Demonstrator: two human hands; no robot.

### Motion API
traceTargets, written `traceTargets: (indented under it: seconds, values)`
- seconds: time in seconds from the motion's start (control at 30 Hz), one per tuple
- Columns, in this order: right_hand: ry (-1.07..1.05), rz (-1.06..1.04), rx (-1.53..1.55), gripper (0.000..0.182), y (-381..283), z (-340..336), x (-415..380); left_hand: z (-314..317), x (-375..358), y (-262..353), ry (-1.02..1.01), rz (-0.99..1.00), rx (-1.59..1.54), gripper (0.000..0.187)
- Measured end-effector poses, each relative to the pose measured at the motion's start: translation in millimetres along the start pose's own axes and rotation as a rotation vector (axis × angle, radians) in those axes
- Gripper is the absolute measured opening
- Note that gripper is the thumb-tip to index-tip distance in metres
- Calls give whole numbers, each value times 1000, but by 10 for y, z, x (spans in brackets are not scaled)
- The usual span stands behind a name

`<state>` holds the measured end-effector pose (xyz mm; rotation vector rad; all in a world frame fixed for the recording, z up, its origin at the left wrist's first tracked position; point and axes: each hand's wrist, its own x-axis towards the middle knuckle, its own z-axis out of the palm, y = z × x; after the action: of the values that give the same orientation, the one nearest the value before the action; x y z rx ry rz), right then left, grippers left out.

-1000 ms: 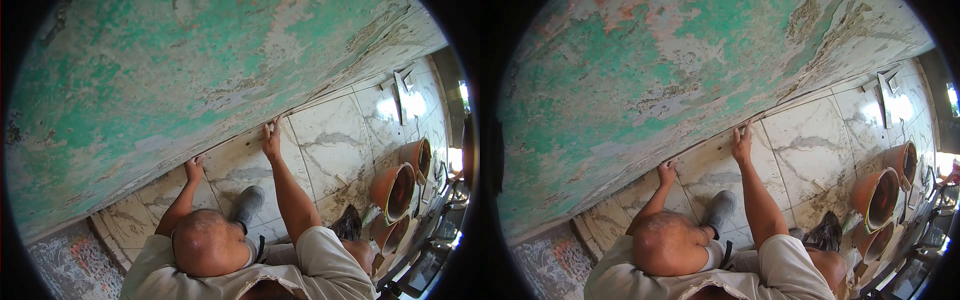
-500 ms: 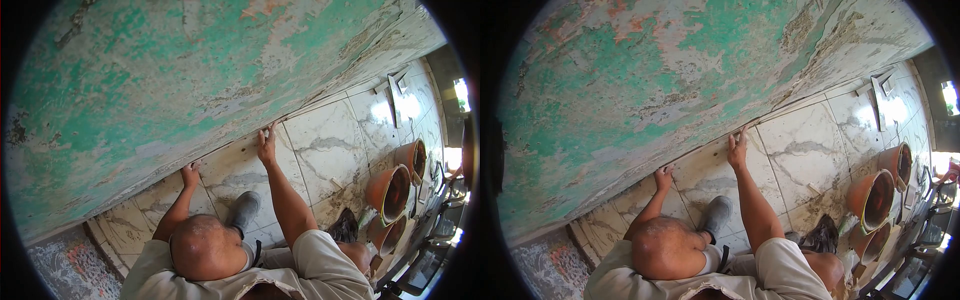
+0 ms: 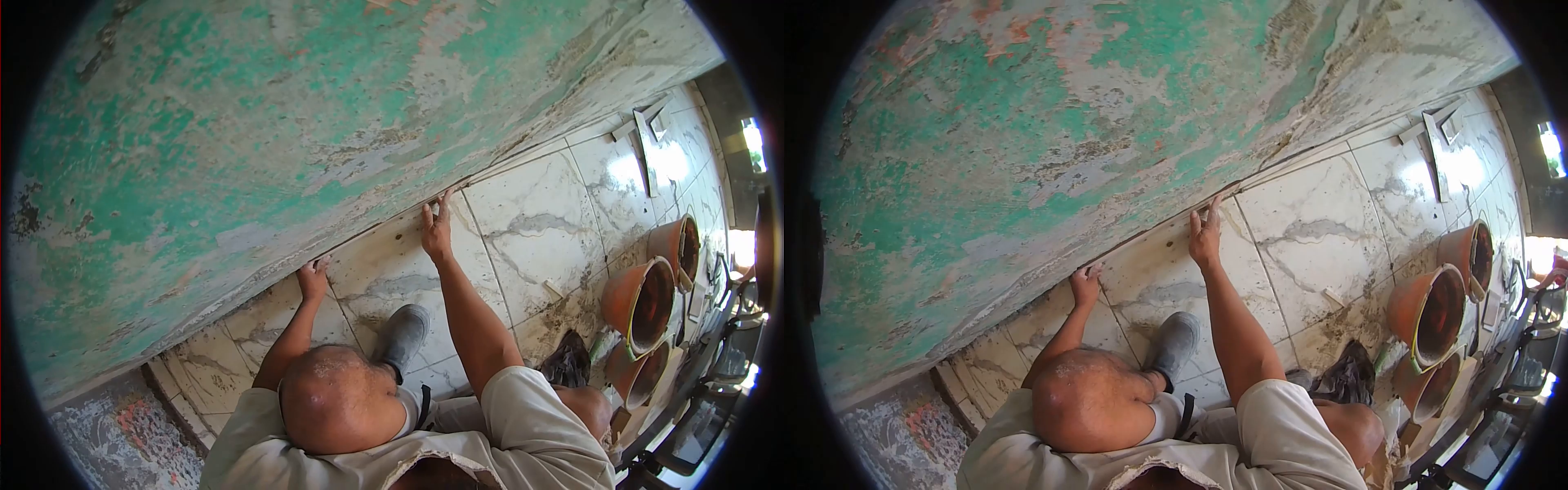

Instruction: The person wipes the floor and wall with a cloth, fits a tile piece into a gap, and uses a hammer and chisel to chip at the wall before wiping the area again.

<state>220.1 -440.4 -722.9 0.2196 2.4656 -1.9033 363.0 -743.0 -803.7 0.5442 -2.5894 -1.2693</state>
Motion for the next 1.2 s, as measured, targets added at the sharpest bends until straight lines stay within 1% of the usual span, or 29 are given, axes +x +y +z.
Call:
traceTargets:
  seconds: [0.1, 0.13, 0.17, 0.2, 0.23, 0.3, 0.33, 0.37, 0.43, 0.47, 0.5, 0.53, 0.6, 0.7, 0.77, 0.8, 0.83, 0.87, 0.9, 0.93, 0.97, 1.03, 1.1, 1.13, 1.2]
  values:
    - [59, -1, 32, 72, 53, 9, 8, -44, 5, 90, -20, -11, 49, 25]
    - [19, 53, 85, 71, -14, -13, 7, -91, 37, 259, -61, 17, 60, 25]
    - [-11, 113, 146, 71, -68, -32, -15, -140, 25, 438, -68, -88, -35, 26]
    - [16, 102, 110, 69, -94, -40, -22, -153, 22, 583, -81, -195, -123, 28]
    - [77, 135, 133, 69, -98, -48, -24, -148, 28, 630, -142, -166, -96, 28]
    - [78, 46, -27, 70, -85, -43, -48, -195, 48, 696, -136, -324, -142, 29]
    - [84, 82, -17, 69, -80, -33, -71, -212, 59, 780, -168, -373, -78, 29]
    - [89, 113, -7, 68, -85, -37, -67, -204, 93, 740, -229, -346, -30, 29]
    - [101, 141, 25, 67, -100, -38, -97, -201, 104, 576, -177, -354, -223, 29]
    - [134, 178, 47, 67, -79, -6, -117, -219, 106, 618, -206, -334, -196, 31]
    - [156, 157, 32, 67, -57, 26, -119, -247, 114, 624, -235, -329, -167, 31]
    - [171, 127, 11, 68, -57, 42, -123, -261, 121, 628, -256, -336, -206, 30]
    - [184, 151, 39, 69, -108, 47, -170, -275, 93, 663, -279, -347, -237, 29]
    - [191, 185, 130, 73, -206, 24, -263, -257, -13, 735, -231, -302, -317, 26]
    - [184, 243, 123, 75, -206, 72, -329, -257, -146, 739, -228, -93, -183, 25]
    - [123, 351, 191, 72, -307, 9, -400, -267, -237, 799, -234, -93, -180, 25]
    - [128, 356, 194, 72, -312, 33, -465, -298, -328, 881, -247, 85, 118, 28]
    - [77, 398, 157, 66, -319, 52, -511, -313, -391, 965, -255, 267, 412, 31]
    - [26, 441, 120, 60, -308, 91, -556, -344, -433, 911, -262, 273, 414, 31]
    - [85, 483, 140, 44, -302, 150, -605, -374, -480, 821, -305, 327, 424, 33]
    - [93, 491, 144, 44, -265, 174, -665, -396, -523, 728, -350, 381, 437, 35]
    - [174, 657, 199, 38, -372, 40, -752, -401, -606, 926, -350, 424, 415, 35]
    - [219, 635, 247, 38, -331, -57, -836, -439, -648, 992, -400, 508, 504, 36]
    - [268, 598, 275, 38, -267, -204, -868, -403, -652, 1043, -421, 510, 472, 36]
    - [321, 513, 288, 41, -208, -566, -931, -239, -617, 1345, -550, 759, 364, 35]
